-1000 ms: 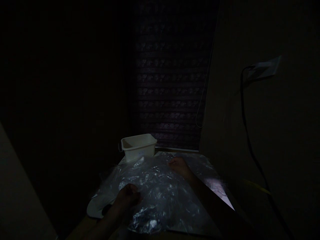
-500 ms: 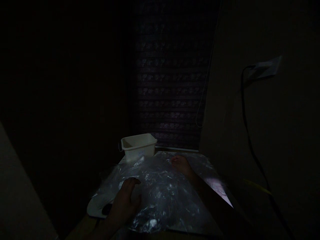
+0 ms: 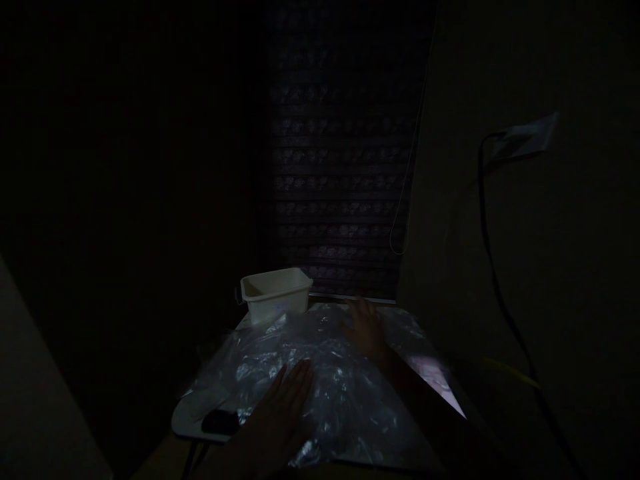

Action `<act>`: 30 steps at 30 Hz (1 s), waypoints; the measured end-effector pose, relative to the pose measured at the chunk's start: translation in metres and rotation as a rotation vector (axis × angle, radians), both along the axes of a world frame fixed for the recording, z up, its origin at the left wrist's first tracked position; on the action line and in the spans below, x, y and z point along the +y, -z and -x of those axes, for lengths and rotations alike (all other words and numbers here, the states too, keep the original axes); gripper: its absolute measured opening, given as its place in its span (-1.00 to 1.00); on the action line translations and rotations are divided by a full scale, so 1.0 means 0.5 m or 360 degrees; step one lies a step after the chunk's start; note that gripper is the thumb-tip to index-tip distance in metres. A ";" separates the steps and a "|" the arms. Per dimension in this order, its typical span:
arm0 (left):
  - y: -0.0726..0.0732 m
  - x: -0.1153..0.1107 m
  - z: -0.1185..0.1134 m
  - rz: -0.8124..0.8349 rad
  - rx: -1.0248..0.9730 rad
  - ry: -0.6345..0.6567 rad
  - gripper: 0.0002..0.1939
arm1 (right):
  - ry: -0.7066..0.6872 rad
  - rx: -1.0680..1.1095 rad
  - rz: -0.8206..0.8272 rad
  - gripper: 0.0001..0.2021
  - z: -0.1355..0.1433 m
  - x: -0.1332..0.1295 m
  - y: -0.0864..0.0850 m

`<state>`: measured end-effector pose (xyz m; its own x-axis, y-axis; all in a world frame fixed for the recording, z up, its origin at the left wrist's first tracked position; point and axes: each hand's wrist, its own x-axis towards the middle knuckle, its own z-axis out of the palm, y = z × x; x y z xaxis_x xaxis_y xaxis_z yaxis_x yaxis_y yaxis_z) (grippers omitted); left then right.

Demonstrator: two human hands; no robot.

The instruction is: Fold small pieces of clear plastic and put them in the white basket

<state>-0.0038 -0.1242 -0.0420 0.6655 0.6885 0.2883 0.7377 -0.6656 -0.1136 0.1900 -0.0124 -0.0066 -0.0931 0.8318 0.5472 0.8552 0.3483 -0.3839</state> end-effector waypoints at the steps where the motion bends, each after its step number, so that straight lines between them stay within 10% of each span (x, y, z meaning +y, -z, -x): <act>1: 0.002 -0.001 -0.002 0.0016 -0.0002 0.0007 -0.45 | -0.0014 -0.0124 0.0001 -0.45 0.004 -0.009 -0.001; 7: 0.007 -0.007 -0.001 0.0094 -0.0025 0.0046 -0.45 | -0.0105 -0.0550 0.0222 -0.31 0.044 -0.015 0.008; 20: 0.012 -0.010 -0.004 0.0075 -0.0104 -0.0023 -0.48 | 0.0339 -0.0288 0.0190 -0.54 0.032 0.046 -0.002; 25: 0.034 0.012 0.006 -0.0053 -0.0316 -0.0060 -0.52 | 0.0038 0.0119 0.0280 -0.78 0.010 0.034 -0.047; 30: 0.040 0.024 -0.015 -0.0062 -0.0323 -0.0219 -0.60 | -0.0427 0.0609 0.0971 -0.82 -0.004 0.004 -0.039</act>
<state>0.0039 -0.1122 -0.0618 0.4921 0.7543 0.4345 0.8313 -0.5553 0.0224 0.1919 -0.0105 0.0129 -0.2307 0.9724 0.0334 0.5405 0.1566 -0.8266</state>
